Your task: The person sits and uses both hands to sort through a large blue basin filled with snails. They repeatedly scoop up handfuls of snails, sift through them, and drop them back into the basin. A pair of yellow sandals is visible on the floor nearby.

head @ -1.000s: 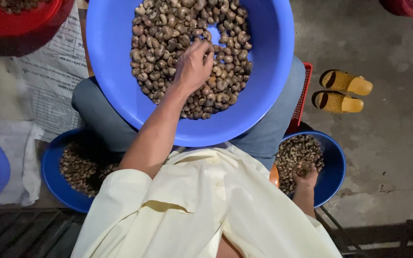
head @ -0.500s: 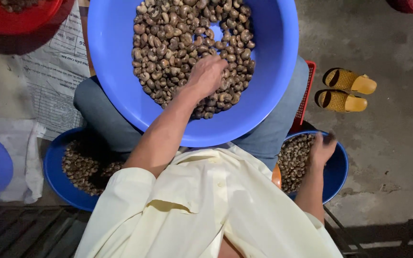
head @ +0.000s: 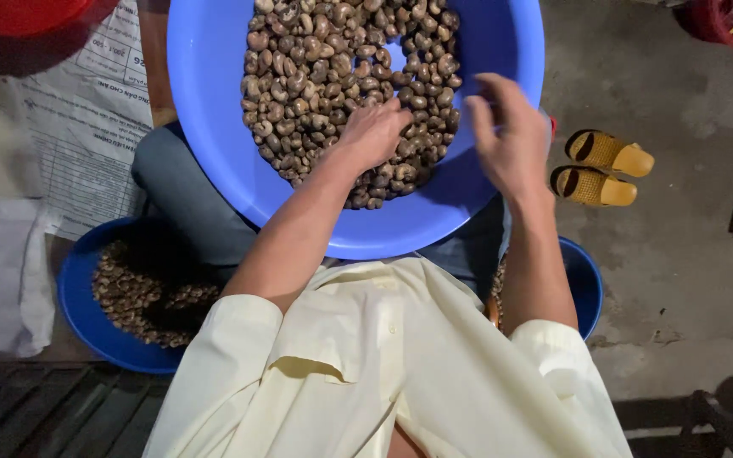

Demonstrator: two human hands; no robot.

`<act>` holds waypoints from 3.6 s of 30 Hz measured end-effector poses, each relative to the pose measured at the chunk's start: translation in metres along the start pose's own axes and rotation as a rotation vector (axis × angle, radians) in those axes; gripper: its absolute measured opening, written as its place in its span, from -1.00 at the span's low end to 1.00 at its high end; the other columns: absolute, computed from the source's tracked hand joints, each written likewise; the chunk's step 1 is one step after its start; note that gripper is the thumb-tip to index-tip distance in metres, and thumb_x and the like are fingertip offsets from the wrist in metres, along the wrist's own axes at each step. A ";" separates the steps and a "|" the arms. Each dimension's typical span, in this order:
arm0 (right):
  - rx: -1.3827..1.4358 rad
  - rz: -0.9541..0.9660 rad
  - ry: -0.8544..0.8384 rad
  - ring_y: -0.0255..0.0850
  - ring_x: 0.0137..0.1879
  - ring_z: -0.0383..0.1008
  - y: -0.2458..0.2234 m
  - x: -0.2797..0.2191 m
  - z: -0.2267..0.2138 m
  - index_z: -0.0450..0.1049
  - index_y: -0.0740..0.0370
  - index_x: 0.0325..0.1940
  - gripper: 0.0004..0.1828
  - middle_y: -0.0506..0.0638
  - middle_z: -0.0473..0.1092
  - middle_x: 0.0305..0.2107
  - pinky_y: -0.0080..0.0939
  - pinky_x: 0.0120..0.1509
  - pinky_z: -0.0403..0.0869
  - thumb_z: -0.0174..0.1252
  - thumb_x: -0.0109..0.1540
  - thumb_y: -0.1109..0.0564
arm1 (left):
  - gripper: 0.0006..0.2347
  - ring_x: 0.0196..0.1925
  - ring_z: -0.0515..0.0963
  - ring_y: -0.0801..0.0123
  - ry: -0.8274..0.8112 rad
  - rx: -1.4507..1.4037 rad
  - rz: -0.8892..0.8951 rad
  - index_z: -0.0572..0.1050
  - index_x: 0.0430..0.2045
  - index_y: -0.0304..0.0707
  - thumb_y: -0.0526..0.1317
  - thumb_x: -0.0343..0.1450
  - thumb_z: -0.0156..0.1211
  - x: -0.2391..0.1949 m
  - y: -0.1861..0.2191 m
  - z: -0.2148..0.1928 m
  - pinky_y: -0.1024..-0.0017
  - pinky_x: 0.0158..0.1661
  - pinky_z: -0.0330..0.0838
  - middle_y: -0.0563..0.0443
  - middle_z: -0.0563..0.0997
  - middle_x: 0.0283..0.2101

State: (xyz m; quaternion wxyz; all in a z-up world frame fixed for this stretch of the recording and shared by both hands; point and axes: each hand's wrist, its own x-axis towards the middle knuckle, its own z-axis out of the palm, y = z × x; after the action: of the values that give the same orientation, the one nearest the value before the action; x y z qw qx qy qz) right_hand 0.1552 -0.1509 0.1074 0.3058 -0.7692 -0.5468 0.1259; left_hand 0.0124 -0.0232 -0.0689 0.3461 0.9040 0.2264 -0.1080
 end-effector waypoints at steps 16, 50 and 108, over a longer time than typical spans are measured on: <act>-0.615 0.065 -0.679 0.49 0.47 0.09 0.083 -0.038 0.135 0.01 0.44 0.50 -0.28 0.56 -0.03 0.42 0.32 0.35 0.28 -0.09 0.30 0.06 | -0.69 -0.34 0.62 0.02 0.352 -0.183 -0.035 0.40 -0.05 -0.51 -0.54 0.33 -0.07 -0.003 -0.005 -0.022 0.06 -0.21 0.62 -0.32 0.57 -0.10; -0.490 -0.029 -0.114 0.21 -0.25 0.46 0.093 0.057 0.149 0.44 0.18 0.04 -0.74 0.22 0.43 -0.17 0.18 -0.28 0.48 0.05 0.28 0.14 | -0.86 -0.35 0.60 0.00 0.514 -0.262 -0.180 0.45 -0.29 -0.44 -0.42 0.34 0.00 0.000 -0.010 -0.026 0.03 -0.25 0.57 -0.23 0.52 -0.27; -0.381 -0.056 -0.061 0.19 -0.21 0.58 0.094 0.102 0.137 0.15 0.15 0.43 -0.43 0.15 0.40 0.10 0.19 -0.22 0.51 0.14 0.36 0.09 | -0.90 -0.71 0.34 0.52 0.317 -1.268 -0.462 0.54 -0.39 -0.27 -0.27 0.47 0.11 0.000 -0.011 -0.051 0.56 -0.69 0.12 0.08 0.51 -0.60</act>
State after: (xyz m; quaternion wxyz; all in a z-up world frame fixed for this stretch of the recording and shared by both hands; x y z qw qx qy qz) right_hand 0.1924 -0.0322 -0.0426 0.1411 -0.7936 -0.5909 0.0348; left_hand 0.0092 0.0180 -0.0374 0.7386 0.4607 0.4803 0.1076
